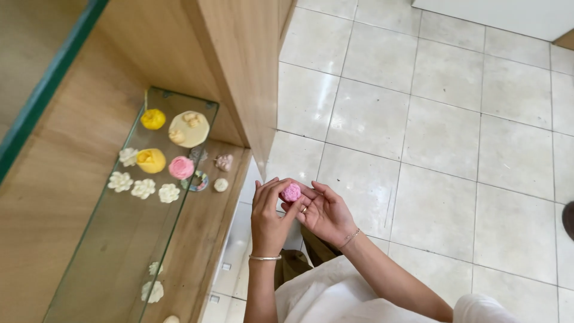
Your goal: Inspect various flower-shaped wax candles on a display shelf and a work table.
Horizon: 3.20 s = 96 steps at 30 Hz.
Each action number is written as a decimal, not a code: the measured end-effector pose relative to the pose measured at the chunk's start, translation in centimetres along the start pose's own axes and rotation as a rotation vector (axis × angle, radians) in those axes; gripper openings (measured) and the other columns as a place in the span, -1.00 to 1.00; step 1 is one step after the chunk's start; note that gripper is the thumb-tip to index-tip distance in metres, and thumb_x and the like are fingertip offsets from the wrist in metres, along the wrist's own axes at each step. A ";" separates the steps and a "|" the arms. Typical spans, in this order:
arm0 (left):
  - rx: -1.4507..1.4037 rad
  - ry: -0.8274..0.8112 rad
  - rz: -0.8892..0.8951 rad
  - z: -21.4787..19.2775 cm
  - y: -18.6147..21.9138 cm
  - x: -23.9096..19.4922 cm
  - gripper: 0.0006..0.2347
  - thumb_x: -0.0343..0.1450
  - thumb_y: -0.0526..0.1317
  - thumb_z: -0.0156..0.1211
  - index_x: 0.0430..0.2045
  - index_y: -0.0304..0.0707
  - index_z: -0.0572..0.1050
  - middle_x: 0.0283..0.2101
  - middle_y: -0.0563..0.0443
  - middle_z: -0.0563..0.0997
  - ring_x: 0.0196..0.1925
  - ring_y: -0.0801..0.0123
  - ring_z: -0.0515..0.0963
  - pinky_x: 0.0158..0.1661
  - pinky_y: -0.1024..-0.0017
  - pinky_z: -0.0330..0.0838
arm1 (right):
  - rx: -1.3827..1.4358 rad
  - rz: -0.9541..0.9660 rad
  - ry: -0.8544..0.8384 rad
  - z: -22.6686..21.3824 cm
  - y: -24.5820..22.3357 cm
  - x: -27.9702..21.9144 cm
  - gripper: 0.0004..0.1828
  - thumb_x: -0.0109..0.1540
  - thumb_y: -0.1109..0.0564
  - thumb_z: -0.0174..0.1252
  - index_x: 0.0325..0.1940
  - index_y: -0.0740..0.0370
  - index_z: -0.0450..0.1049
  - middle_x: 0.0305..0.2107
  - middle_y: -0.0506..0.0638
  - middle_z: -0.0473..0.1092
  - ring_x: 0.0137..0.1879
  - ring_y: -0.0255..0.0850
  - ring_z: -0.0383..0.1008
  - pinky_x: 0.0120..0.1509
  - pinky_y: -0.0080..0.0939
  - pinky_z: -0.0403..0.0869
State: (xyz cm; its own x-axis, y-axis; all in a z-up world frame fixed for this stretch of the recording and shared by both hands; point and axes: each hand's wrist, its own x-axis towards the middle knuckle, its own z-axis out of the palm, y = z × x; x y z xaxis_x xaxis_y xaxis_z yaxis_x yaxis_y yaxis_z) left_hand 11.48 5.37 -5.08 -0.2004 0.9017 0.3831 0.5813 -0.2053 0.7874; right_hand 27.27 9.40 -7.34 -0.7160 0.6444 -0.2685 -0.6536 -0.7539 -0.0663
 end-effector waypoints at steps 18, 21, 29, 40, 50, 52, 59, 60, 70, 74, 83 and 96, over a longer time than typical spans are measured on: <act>-0.259 -0.121 -0.019 22.4 8.3 17.2 -0.55 0.23 -0.23 0.52 -0.03 -0.32 0.49 0.15 -0.11 0.55 0.20 0.13 0.58 0.15 0.29 0.50 | -0.083 -0.331 -0.027 1.3 -26.7 -1.5 -0.38 0.45 0.00 -0.25 0.45 0.54 0.15 0.28 0.37 0.27 0.38 0.08 0.34 0.53 0.06 0.29; -0.291 -0.184 -0.021 26.6 9.7 19.7 -0.56 0.24 -0.25 0.52 -0.03 -0.32 0.50 0.19 -0.16 0.51 0.21 0.10 0.55 0.15 0.27 0.49 | -0.063 -0.408 0.020 0.6 -31.2 -2.2 -0.39 0.44 0.00 -0.24 0.43 0.54 0.16 0.25 0.35 0.29 0.37 0.10 0.35 0.51 0.07 0.31; -0.315 -0.298 0.018 34.6 9.8 26.4 -0.53 0.24 -0.25 0.52 0.00 -0.30 0.47 0.15 -0.14 0.48 0.18 0.10 0.55 0.14 0.26 0.48 | 0.011 -0.546 0.076 -0.5 -39.4 -0.9 -0.41 0.43 0.00 -0.21 0.40 0.53 0.20 0.21 0.35 0.34 0.34 0.10 0.36 0.49 0.08 0.32; -0.337 -0.456 0.098 43.2 5.1 46.7 -0.57 0.24 -0.26 0.51 -0.02 -0.23 0.51 0.17 -0.15 0.45 0.21 0.05 0.52 0.14 0.24 0.46 | 0.017 -0.699 0.086 0.5 -54.6 12.1 -0.40 0.44 -0.01 -0.20 0.40 0.55 0.21 0.16 0.35 0.36 0.32 0.24 0.36 0.49 0.09 0.32; -0.344 -0.501 0.196 47.2 1.5 66.8 -0.58 0.27 -0.24 0.49 0.01 -0.15 0.53 0.16 -0.13 0.45 0.20 0.06 0.53 0.14 0.24 0.47 | 0.024 -0.767 0.056 6.0 -67.7 26.5 -0.40 0.45 -0.02 -0.20 0.39 0.56 0.22 0.16 0.36 0.37 0.31 0.25 0.37 0.47 0.09 0.34; -0.346 -0.508 0.194 48.5 0.8 69.3 -0.58 0.25 -0.24 0.49 0.00 -0.14 0.54 0.15 -0.12 0.46 0.19 0.06 0.54 0.13 0.24 0.48 | 0.025 -0.779 0.067 6.4 -69.9 28.2 -0.40 0.45 -0.01 -0.20 0.39 0.56 0.23 0.16 0.37 0.37 0.31 0.24 0.37 0.47 0.09 0.34; -0.347 -0.502 0.149 54.6 -0.6 77.5 -0.59 0.26 -0.19 0.50 -0.01 -0.13 0.54 0.13 -0.10 0.48 0.16 0.07 0.55 0.11 0.25 0.49 | -0.006 -0.766 0.136 6.7 -79.1 33.3 -0.42 0.44 0.01 -0.20 0.35 0.58 0.25 0.15 0.35 0.38 0.30 0.24 0.38 0.45 0.09 0.37; -0.336 -0.493 0.144 55.7 -0.7 78.8 -0.59 0.26 -0.18 0.50 -0.01 -0.13 0.55 0.13 -0.10 0.48 0.17 0.06 0.55 0.10 0.24 0.49 | -0.001 -0.746 0.142 6.7 -80.9 34.1 -0.43 0.43 0.01 -0.20 0.34 0.57 0.25 0.16 0.33 0.39 0.30 0.24 0.37 0.44 0.09 0.37; -0.275 -0.398 0.115 70.3 0.7 96.0 -0.56 0.26 -0.13 0.53 -0.03 -0.24 0.52 0.14 -0.12 0.48 0.17 0.05 0.54 0.10 0.23 0.47 | -0.029 -0.679 0.040 9.5 -103.4 41.4 -0.42 0.44 0.05 -0.23 0.38 0.61 0.20 0.25 0.38 0.32 0.40 0.14 0.33 0.51 0.08 0.32; -0.313 -0.396 0.135 75.5 2.0 102.3 -0.51 0.24 -0.13 0.53 0.03 -0.22 0.49 0.16 -0.11 0.47 0.20 0.09 0.53 0.15 0.26 0.47 | -0.096 -0.662 0.057 10.3 -111.7 43.2 -0.42 0.43 0.04 -0.24 0.39 0.58 0.19 0.26 0.38 0.29 0.41 0.11 0.31 0.51 0.09 0.32; -0.335 -0.542 0.175 83.1 0.3 113.6 -0.44 0.22 -0.15 0.55 0.11 -0.22 0.47 0.19 -0.07 0.47 0.26 0.14 0.51 0.20 0.28 0.44 | -0.091 -0.647 0.150 9.4 -124.0 47.5 -0.43 0.43 0.04 -0.26 0.39 0.54 0.20 0.28 0.35 0.30 0.37 0.12 0.36 0.43 -0.01 0.38; -0.389 -0.687 0.359 96.6 -3.8 140.0 -0.62 0.18 -0.21 0.54 -0.17 -0.21 0.55 0.11 -0.07 0.63 0.26 0.10 0.55 0.20 0.20 0.42 | -0.164 -0.694 0.150 13.0 -145.9 62.6 -0.40 0.43 0.01 -0.26 0.33 0.61 0.25 0.18 0.45 0.36 0.24 0.03 0.47 0.36 -0.07 0.43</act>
State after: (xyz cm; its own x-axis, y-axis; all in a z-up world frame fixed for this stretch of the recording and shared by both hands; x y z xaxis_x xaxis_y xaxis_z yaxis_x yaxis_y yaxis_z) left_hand 57.43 169.11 -1.12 0.5369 0.7618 0.3623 0.1817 -0.5239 0.8322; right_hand 74.63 161.37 -1.94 -0.1008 0.9655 -0.2403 -0.8915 -0.1948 -0.4089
